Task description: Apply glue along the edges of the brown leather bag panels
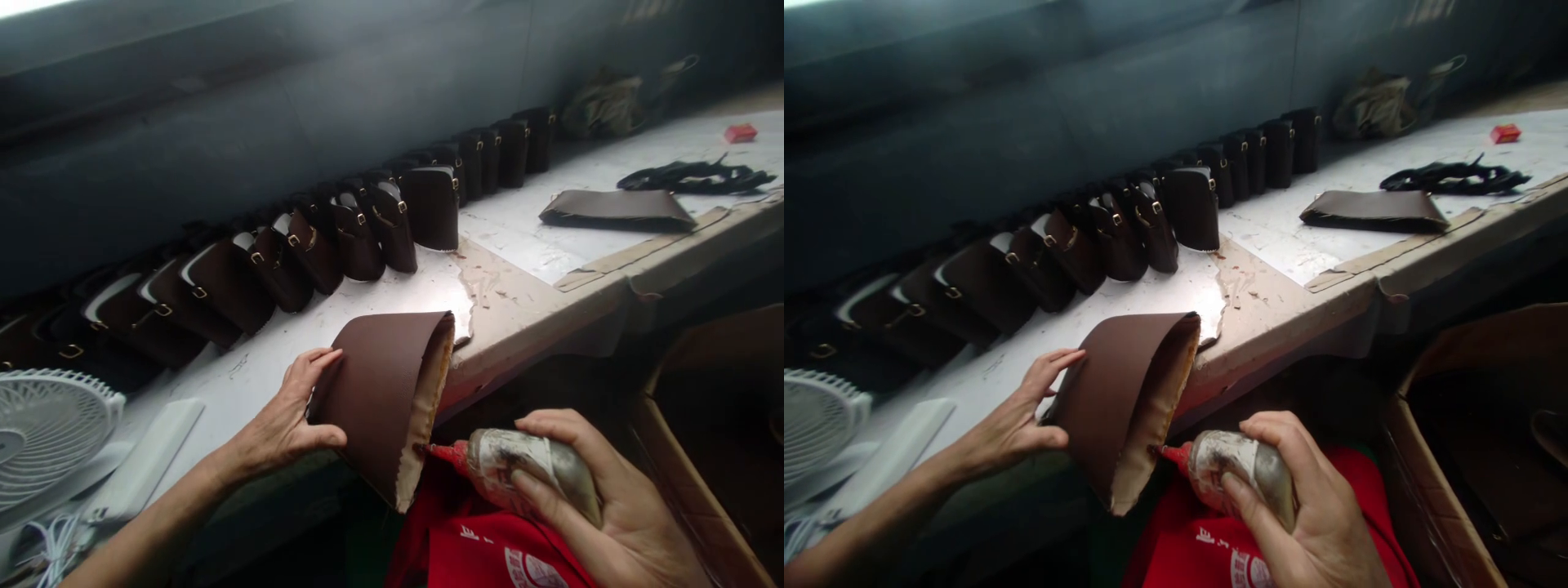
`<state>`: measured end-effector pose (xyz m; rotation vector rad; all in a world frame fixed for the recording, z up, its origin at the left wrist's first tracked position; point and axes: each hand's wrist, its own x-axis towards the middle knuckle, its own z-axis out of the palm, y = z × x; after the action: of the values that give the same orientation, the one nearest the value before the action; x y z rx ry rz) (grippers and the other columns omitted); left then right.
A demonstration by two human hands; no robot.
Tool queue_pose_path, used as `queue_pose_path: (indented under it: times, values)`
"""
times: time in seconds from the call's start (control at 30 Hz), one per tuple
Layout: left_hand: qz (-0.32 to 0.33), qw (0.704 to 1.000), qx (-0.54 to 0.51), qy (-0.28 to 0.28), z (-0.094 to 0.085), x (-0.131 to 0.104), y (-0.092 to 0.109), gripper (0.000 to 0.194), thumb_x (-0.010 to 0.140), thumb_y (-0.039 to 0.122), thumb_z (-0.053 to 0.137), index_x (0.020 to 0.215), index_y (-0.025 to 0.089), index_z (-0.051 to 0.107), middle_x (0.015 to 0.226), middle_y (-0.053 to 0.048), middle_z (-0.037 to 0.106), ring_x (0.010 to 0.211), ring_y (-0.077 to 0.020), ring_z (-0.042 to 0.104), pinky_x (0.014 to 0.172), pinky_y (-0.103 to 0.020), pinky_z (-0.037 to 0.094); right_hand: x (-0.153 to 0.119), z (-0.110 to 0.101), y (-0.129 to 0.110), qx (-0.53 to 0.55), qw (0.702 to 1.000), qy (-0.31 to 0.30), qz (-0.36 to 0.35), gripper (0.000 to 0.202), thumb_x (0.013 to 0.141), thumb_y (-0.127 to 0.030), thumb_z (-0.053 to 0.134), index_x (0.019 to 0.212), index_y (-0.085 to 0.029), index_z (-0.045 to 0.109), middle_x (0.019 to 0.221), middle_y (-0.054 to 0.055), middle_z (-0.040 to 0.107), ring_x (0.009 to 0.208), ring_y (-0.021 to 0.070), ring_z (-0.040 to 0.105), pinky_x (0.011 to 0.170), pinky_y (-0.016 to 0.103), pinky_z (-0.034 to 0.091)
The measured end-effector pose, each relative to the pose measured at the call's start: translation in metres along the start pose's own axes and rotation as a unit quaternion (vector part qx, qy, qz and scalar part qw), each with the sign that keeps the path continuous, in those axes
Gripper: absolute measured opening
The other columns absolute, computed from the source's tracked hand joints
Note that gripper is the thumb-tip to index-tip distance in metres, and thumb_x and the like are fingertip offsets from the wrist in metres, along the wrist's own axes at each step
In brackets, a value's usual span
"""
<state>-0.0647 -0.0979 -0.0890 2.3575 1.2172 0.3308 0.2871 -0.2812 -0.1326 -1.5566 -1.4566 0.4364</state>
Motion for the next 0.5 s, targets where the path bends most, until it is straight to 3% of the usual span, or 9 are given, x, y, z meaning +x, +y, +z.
queue_pose_path:
  times: [0.07, 0.13, 0.23, 0.33, 0.4, 0.5]
  values:
    - [-0.04, 0.999, 0.002, 0.022, 0.002, 0.011, 0.001, 0.109, 0.073, 0.078, 0.081, 0.162, 0.031, 0.039, 0.162, -0.018, 0.038, 0.15, -0.0447, 0.041, 0.119, -0.067, 0.043, 0.001, 0.003, 0.0, -0.007, 1.0, 0.002, -0.012, 0.023, 0.097, -0.034, 0.068, 0.119, -0.03, 0.062, 0.113, 0.001, 0.074, 0.09, 0.0174, 0.078, 0.075, 0.02, 0.063]
    - [-0.08, 0.996, -0.001, 0.048, 0.004, 0.023, 0.005, 0.119, 0.066, 0.075, 0.086, 0.163, 0.027, 0.036, 0.16, -0.02, 0.042, 0.149, -0.0452, 0.044, 0.122, -0.068, 0.04, 0.001, 0.005, 0.0, -0.008, 1.0, -0.008, -0.021, 0.023, 0.098, -0.033, 0.067, 0.12, -0.029, 0.06, 0.111, 0.0, 0.074, 0.088, 0.0161, 0.077, 0.072, 0.019, 0.062]
    - [-0.137, 0.986, -0.025, 0.086, 0.003, 0.044, 0.014, 0.126, 0.057, 0.063, 0.096, 0.162, 0.025, 0.038, 0.152, -0.021, 0.049, 0.137, -0.0432, 0.056, 0.111, -0.061, 0.053, 0.001, 0.007, -0.001, -0.007, 0.999, -0.014, -0.028, 0.023, 0.099, -0.031, 0.067, 0.12, -0.029, 0.058, 0.108, 0.0, 0.073, 0.085, 0.015, 0.077, 0.072, 0.018, 0.062]
    - [-0.179, 0.974, -0.082, 0.108, -0.004, 0.063, 0.022, 0.122, 0.051, 0.047, 0.1, 0.158, 0.023, 0.047, 0.143, -0.02, 0.057, 0.123, -0.0403, 0.065, 0.094, -0.052, 0.063, 0.002, 0.008, -0.002, -0.006, 0.999, -0.008, -0.035, 0.022, 0.099, -0.03, 0.066, 0.119, -0.029, 0.057, 0.107, 0.0, 0.072, 0.085, 0.0147, 0.076, 0.073, 0.018, 0.061]
    - [-0.22, 0.957, -0.162, 0.094, -0.01, 0.074, 0.026, 0.116, 0.05, 0.038, 0.1, 0.155, 0.023, 0.051, 0.137, -0.019, 0.062, 0.112, -0.0377, 0.071, 0.082, -0.046, 0.065, 0.003, 0.008, -0.002, -0.008, 0.999, 0.002, -0.04, 0.021, 0.099, -0.029, 0.065, 0.119, -0.029, 0.057, 0.107, 0.0, 0.071, 0.087, 0.0149, 0.075, 0.075, 0.019, 0.061]
    - [-0.27, 0.905, -0.327, 0.032, -0.017, 0.082, 0.03, 0.111, 0.052, 0.027, 0.098, 0.154, 0.028, 0.053, 0.133, -0.017, 0.069, 0.099, -0.0339, 0.077, 0.072, -0.041, 0.066, 0.003, 0.007, 0.0, -0.013, 0.999, 0.005, -0.052, 0.021, 0.1, -0.029, 0.065, 0.119, -0.028, 0.057, 0.108, 0.0, 0.071, 0.09, 0.0149, 0.075, 0.077, 0.019, 0.06]
